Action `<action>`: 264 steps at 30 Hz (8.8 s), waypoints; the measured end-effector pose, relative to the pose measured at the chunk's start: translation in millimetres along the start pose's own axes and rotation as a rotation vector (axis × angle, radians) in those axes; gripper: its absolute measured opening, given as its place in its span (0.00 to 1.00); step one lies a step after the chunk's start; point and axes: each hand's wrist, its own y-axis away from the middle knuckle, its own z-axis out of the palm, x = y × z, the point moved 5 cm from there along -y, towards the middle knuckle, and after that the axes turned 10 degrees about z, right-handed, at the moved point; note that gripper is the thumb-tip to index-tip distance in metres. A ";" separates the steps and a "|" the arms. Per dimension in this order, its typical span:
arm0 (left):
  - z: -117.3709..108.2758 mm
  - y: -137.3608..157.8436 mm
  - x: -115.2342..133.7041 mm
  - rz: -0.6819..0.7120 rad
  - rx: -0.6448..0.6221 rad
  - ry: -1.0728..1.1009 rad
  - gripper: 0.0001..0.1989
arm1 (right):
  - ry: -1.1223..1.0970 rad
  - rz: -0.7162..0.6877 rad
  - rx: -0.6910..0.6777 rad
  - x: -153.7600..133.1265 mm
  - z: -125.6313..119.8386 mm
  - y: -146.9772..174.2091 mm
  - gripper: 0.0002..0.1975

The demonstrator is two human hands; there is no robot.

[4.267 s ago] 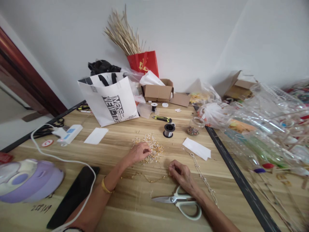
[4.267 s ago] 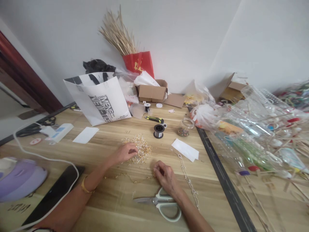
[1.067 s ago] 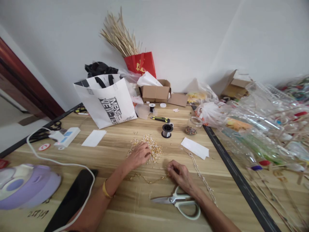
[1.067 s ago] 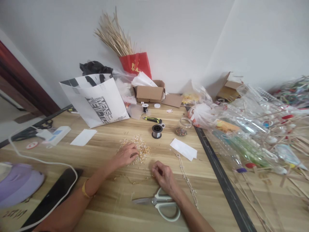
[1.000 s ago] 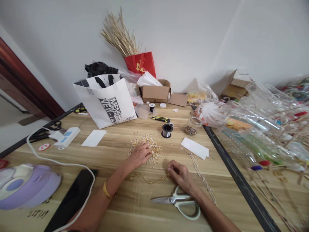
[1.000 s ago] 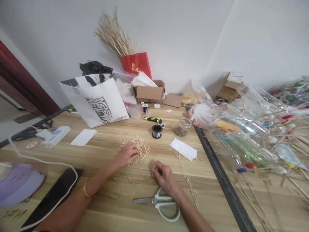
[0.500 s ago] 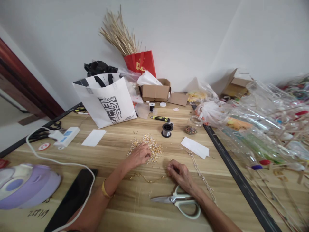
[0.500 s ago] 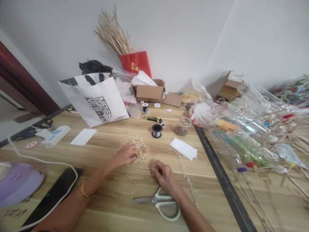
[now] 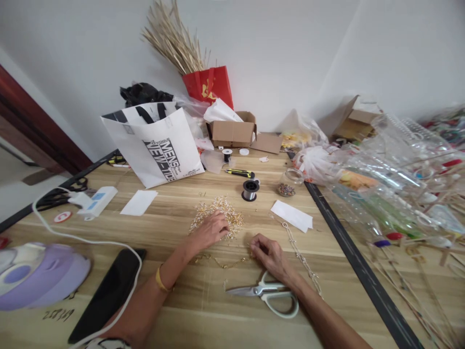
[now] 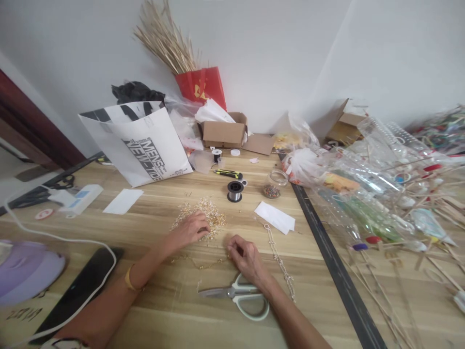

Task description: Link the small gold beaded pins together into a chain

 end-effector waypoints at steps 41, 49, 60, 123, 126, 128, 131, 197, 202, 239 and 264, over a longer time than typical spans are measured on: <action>3.2 -1.2 8.0 0.100 0.018 0.082 0.06 | -0.016 0.014 -0.010 -2.4 0.1 1.1 0.09; -2.4 -2.5 6.6 0.053 0.020 0.062 0.07 | 0.000 0.004 -0.005 -1.6 -0.1 1.2 0.09; 2.1 -2.4 9.6 0.083 0.003 0.059 0.05 | -0.006 0.012 -0.006 -0.1 0.1 0.9 0.09; 5.4 -4.6 12.3 0.079 0.064 0.054 0.08 | -0.045 -0.011 -0.006 -3.1 -0.4 1.0 0.09; 3.8 -4.4 10.6 0.045 0.085 0.098 0.07 | -0.043 -0.010 -0.012 -3.8 -0.2 1.2 0.08; 4.1 -4.8 10.1 0.033 0.099 0.117 0.06 | -0.040 -0.013 -0.008 -4.5 -0.6 1.3 0.08; 6.0 -5.8 9.3 0.003 0.124 0.142 0.05 | -0.046 -0.016 -0.003 -5.4 -1.2 1.5 0.07; 30.7 -9.7 41.0 -0.427 0.332 0.805 0.02 | -0.006 -0.129 0.046 -15.9 -1.9 6.4 0.05; 30.1 -10.1 41.1 -0.432 0.336 0.806 0.02 | 0.012 -0.115 0.050 -14.3 -1.7 6.0 0.05; 35.8 -10.5 42.1 -0.427 0.333 0.843 0.01 | 0.008 -0.113 0.078 -11.9 -1.3 4.7 0.08; 28.6 -12.7 44.8 -0.319 0.257 0.775 0.09 | 0.020 -0.118 0.069 -12.9 -1.1 4.2 0.08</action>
